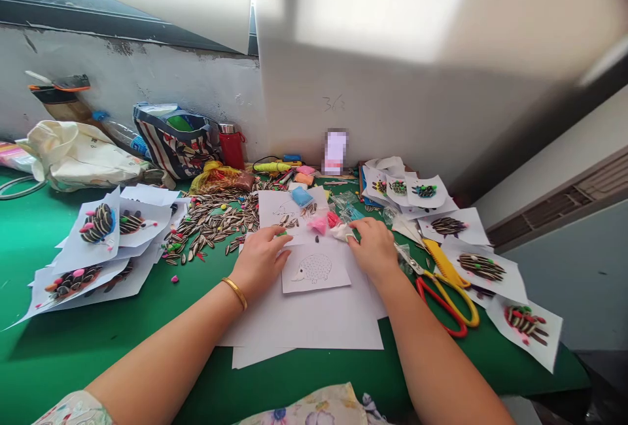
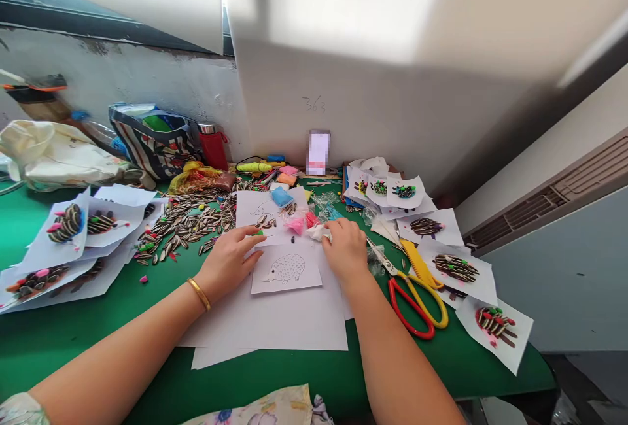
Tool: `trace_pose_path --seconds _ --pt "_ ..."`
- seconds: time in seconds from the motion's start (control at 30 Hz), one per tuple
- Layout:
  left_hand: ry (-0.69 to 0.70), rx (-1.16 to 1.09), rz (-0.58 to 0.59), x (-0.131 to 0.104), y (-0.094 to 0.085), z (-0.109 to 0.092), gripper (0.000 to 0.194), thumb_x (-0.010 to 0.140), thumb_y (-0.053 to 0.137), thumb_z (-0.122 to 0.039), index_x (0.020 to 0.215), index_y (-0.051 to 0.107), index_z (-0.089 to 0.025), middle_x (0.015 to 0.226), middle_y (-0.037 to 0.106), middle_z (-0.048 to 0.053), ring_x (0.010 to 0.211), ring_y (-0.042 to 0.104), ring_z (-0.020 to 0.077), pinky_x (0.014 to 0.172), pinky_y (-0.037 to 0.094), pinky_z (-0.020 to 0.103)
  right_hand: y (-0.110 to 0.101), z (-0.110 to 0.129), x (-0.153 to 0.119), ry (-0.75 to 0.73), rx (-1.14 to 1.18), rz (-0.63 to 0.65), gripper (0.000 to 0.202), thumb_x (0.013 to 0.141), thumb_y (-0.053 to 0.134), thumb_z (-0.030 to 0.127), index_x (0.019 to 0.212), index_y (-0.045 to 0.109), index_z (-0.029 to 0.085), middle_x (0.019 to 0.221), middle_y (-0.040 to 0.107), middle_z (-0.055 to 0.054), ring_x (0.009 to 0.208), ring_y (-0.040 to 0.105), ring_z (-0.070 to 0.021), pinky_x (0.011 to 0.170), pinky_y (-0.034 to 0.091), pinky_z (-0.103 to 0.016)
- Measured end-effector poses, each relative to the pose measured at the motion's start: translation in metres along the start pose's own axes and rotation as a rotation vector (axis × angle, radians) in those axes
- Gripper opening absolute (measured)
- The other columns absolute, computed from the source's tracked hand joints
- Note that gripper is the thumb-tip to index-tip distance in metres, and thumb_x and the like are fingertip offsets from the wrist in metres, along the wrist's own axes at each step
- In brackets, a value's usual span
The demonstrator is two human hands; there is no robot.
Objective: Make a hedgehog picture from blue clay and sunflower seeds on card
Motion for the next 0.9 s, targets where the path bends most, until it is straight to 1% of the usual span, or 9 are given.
trace_pose_path --seconds 0.1,0.17,0.23,0.33,0.43,0.53,0.67,0.83,0.9 --pt "0.004 -0.006 -0.009 0.000 -0.001 -0.002 0.024 0.090 0.059 -0.026 0.111 0.071 -0.022 0.124 0.064 0.011 0.114 0.060 0.0295 0.096 0.049 0.049 -0.001 -0.002 -0.002 0.007 -0.213 0.039 0.012 0.085 0.065 0.030 0.093 0.070 0.023 0.106 0.065 -0.010 0.102 0.052 -0.0290 0.085 0.036 -0.043" --pt "0.005 -0.010 -0.014 0.000 -0.002 -0.003 0.024 0.090 0.060 -0.026 0.110 0.071 -0.022 0.124 0.064 0.011 0.112 0.061 0.0293 0.095 0.049 0.048 -0.002 -0.002 -0.002 -0.014 -0.258 0.060 0.010 0.086 0.065 0.030 0.089 0.070 0.022 0.104 0.065 -0.009 0.101 0.052 -0.0283 0.084 0.034 -0.042" --pt "0.012 -0.019 -0.026 0.000 -0.003 -0.003 0.023 0.090 0.060 -0.026 0.109 0.071 -0.022 0.123 0.064 0.011 0.112 0.061 0.0291 0.094 0.049 0.048 -0.004 -0.001 -0.003 -0.024 -0.267 0.021 0.007 0.086 0.064 0.027 0.088 0.068 0.022 0.102 0.066 -0.009 0.099 0.053 -0.0275 0.084 0.032 -0.041" --pt "0.038 -0.056 -0.069 0.000 -0.004 -0.005 0.021 0.090 0.060 -0.026 0.108 0.071 -0.022 0.120 0.065 0.011 0.110 0.062 0.0279 0.093 0.050 0.046 -0.010 0.009 -0.005 -0.024 -0.193 -0.083 0.008 0.085 0.061 0.025 0.090 0.065 0.020 0.097 0.067 -0.008 0.094 0.054 -0.0258 0.081 0.032 -0.038" --pt "0.053 -0.127 -0.106 -0.001 -0.007 -0.010 0.021 0.092 0.058 -0.028 0.108 0.070 -0.022 0.115 0.067 0.010 0.107 0.062 0.0254 0.092 0.050 0.043 -0.012 0.024 -0.010 -0.077 0.007 -0.088 0.010 0.087 0.056 0.026 0.093 0.061 0.020 0.088 0.067 -0.006 0.085 0.057 -0.0228 0.075 0.034 -0.033" --pt "0.073 -0.190 -0.030 -0.002 -0.007 -0.017 0.022 0.094 0.056 -0.028 0.111 0.068 -0.021 0.112 0.067 0.009 0.102 0.063 0.0225 0.089 0.051 0.038 -0.011 0.032 -0.013 -0.118 0.040 -0.097 0.010 0.088 0.054 0.026 0.094 0.060 0.021 0.090 0.068 -0.006 0.087 0.058 -0.0231 0.077 0.034 -0.034" --pt "0.047 -0.174 0.123 -0.002 -0.006 -0.022 0.022 0.091 0.057 -0.025 0.110 0.067 -0.022 0.107 0.068 0.008 0.097 0.064 0.0227 0.086 0.052 0.037 -0.006 0.022 -0.012 -0.088 -0.075 -0.069 0.006 0.087 0.056 0.022 0.091 0.060 0.021 0.091 0.068 -0.007 0.089 0.055 -0.0246 0.078 0.033 -0.036" --pt "0.017 -0.154 0.191 -0.002 -0.004 -0.021 0.026 0.089 0.058 -0.022 0.115 0.063 -0.023 0.114 0.067 0.007 0.105 0.063 0.0237 0.091 0.051 0.038 -0.006 0.010 -0.009 -0.066 -0.116 -0.081 0.005 0.085 0.059 0.021 0.089 0.061 0.023 0.104 0.066 -0.008 0.097 0.053 -0.0266 0.080 0.035 -0.038" --pt "0.026 -0.154 0.199 -0.003 -0.003 -0.021 0.030 0.088 0.059 -0.021 0.118 0.061 -0.023 0.116 0.067 0.007 0.107 0.062 0.0241 0.093 0.051 0.038 -0.008 0.008 -0.007 -0.037 -0.107 -0.078 0.004 0.086 0.058 0.022 0.090 0.061 0.022 0.103 0.066 -0.008 0.096 0.053 -0.0267 0.080 0.035 -0.038"
Point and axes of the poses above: each hand's wrist, its own x-axis towards the middle knuckle, its own y-axis out of the palm, z = x × y, the point moved 2 cm from there along x, towards the middle knuckle
